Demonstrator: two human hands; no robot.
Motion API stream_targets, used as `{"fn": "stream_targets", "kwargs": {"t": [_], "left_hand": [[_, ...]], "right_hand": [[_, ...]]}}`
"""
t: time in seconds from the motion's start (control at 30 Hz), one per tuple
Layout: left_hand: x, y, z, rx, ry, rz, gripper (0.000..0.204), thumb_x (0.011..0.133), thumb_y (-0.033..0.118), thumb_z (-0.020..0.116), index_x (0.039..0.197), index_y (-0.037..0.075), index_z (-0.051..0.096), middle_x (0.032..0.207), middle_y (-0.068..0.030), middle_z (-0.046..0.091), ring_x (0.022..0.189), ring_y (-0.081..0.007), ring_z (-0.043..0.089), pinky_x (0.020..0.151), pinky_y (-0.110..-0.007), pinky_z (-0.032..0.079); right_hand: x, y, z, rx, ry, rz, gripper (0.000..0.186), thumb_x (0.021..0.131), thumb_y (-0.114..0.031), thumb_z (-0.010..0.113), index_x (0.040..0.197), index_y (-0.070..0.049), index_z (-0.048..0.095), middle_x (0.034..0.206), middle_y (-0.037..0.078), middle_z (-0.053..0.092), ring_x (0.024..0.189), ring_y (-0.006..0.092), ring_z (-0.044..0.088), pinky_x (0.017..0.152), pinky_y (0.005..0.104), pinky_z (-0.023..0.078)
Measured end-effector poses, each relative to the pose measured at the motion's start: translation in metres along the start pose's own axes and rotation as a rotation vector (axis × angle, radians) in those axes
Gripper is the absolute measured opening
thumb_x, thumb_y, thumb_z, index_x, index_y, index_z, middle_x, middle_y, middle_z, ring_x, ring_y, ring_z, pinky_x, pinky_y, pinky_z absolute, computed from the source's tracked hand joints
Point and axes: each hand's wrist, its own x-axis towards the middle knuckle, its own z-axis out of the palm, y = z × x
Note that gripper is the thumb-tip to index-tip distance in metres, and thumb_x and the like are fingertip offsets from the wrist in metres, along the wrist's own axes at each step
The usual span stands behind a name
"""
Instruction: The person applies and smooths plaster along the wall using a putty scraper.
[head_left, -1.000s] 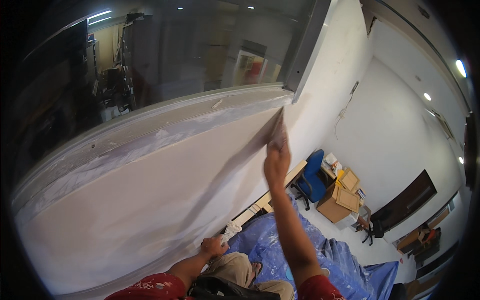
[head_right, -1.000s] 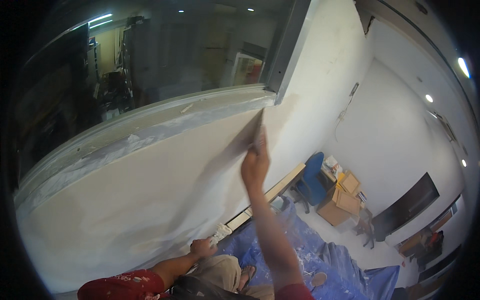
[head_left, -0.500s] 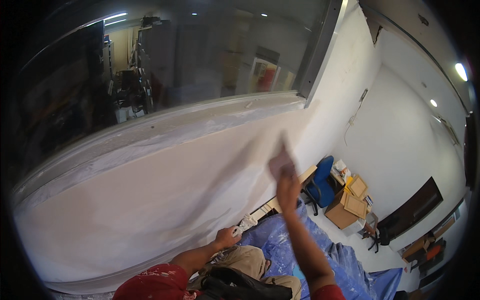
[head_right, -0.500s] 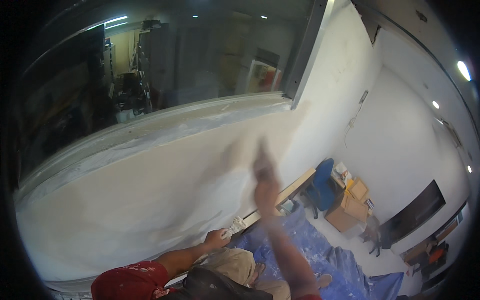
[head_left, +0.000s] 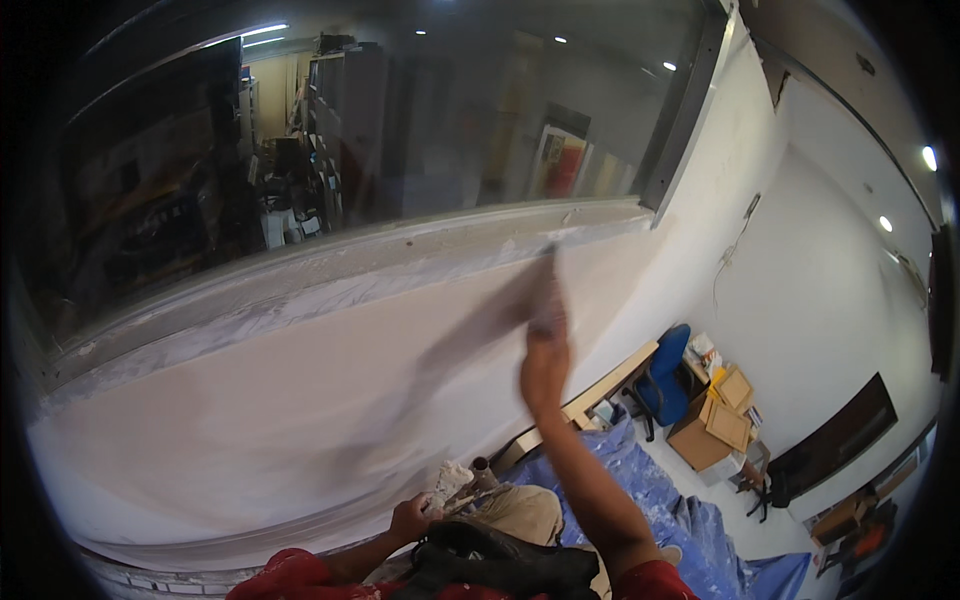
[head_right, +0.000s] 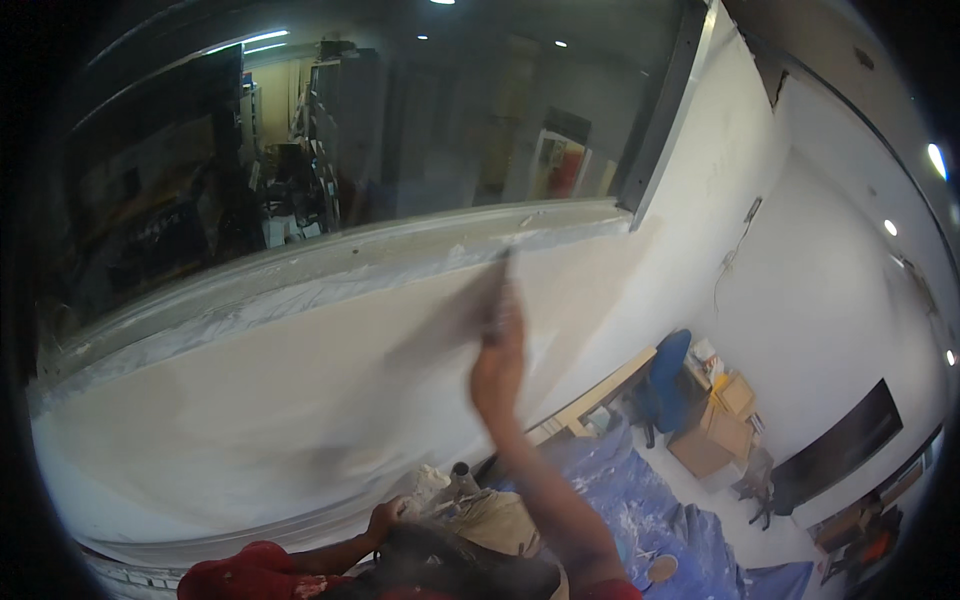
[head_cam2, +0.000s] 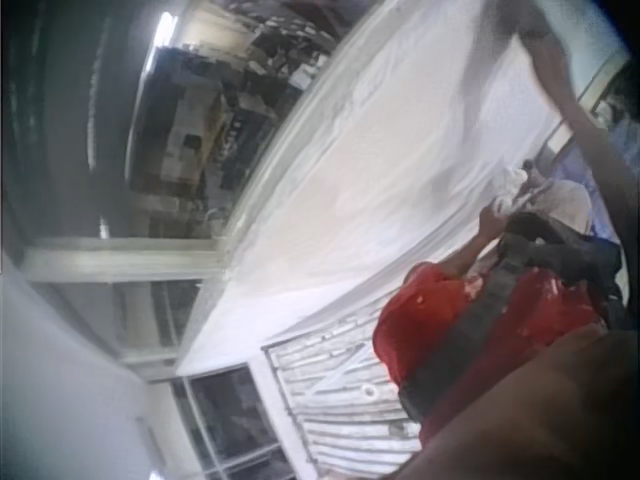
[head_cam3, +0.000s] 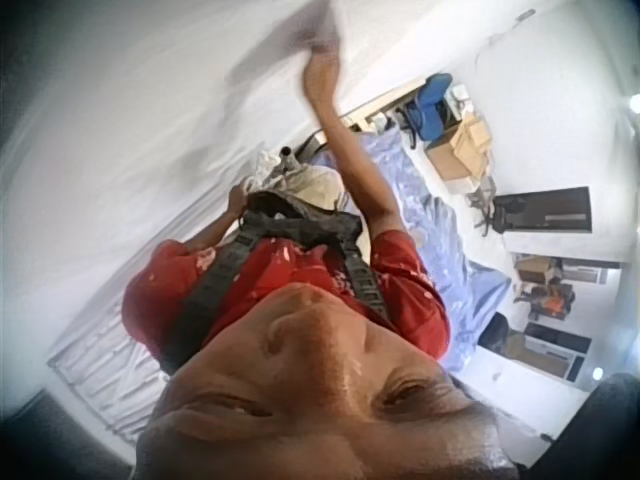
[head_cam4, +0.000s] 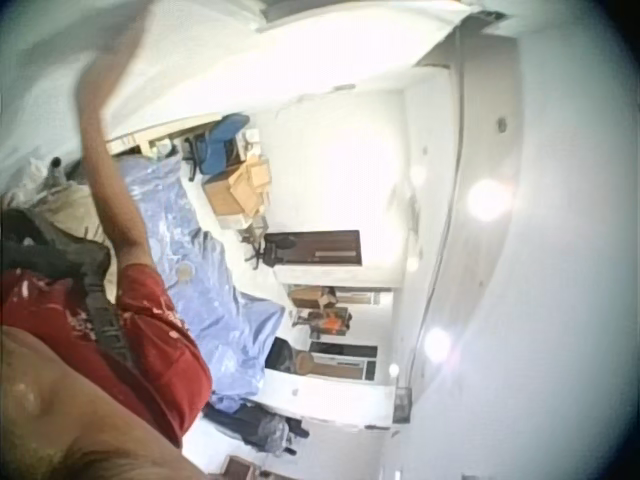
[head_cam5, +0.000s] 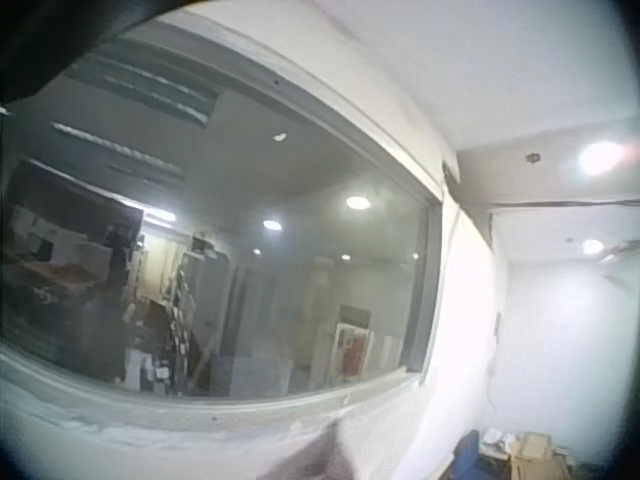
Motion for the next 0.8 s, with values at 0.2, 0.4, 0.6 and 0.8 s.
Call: {"fn": "stream_targets", "kwargs": {"t": [0.2,0.4,0.6,0.8], "left_hand": [[0.001,0.011,0.004,-0.121,0.153,0.140,0.054,0.083,0.041,0.072,0.122,0.005,0.065,0.095,-0.0218,0.073,0.089,-0.0390,0.071,0.078,-0.048,0.055],[-0.022,0.000,-0.013,-0.113,0.191,0.151,0.053,0.083,0.039,0.072,0.122,0.005,0.064,0.087,-0.0199,0.072,0.079,-0.0376,0.072,0.072,-0.047,0.055],[-0.051,-0.036,-0.003,-0.078,0.272,0.233,0.048,0.083,0.037,0.073,0.118,0.006,0.065,0.081,-0.0183,0.072,0.074,-0.0373,0.071,0.067,-0.046,0.055],[-0.057,-0.025,-0.003,-0.102,0.232,0.196,0.047,0.083,0.038,0.074,0.117,0.007,0.066,0.083,-0.0185,0.072,0.078,-0.0384,0.071,0.070,-0.047,0.055]], "right_hand": [[-0.118,-0.149,0.061,0.342,-0.630,0.133,0.065,0.091,0.009,0.053,0.153,0.000,0.036,0.154,0.021,0.042,0.142,0.0344,0.043,0.116,0.0424,0.036],[-0.064,-0.105,-0.033,-0.067,-0.448,-0.187,0.051,0.091,0.014,0.045,0.138,-0.002,0.056,0.137,0.018,0.062,0.129,0.0322,0.059,0.107,0.0403,0.046],[0.032,-0.096,-0.107,-0.724,-0.376,-0.665,0.051,0.083,-0.002,0.061,0.131,-0.019,0.067,0.131,0.005,0.067,0.120,0.0314,0.061,0.111,0.0515,0.035],[0.064,-0.094,-0.103,-0.744,-0.374,-0.774,0.044,0.086,-0.006,0.065,0.127,-0.020,0.069,0.126,0.004,0.070,0.116,0.0291,0.063,0.108,0.0488,0.040]]}}
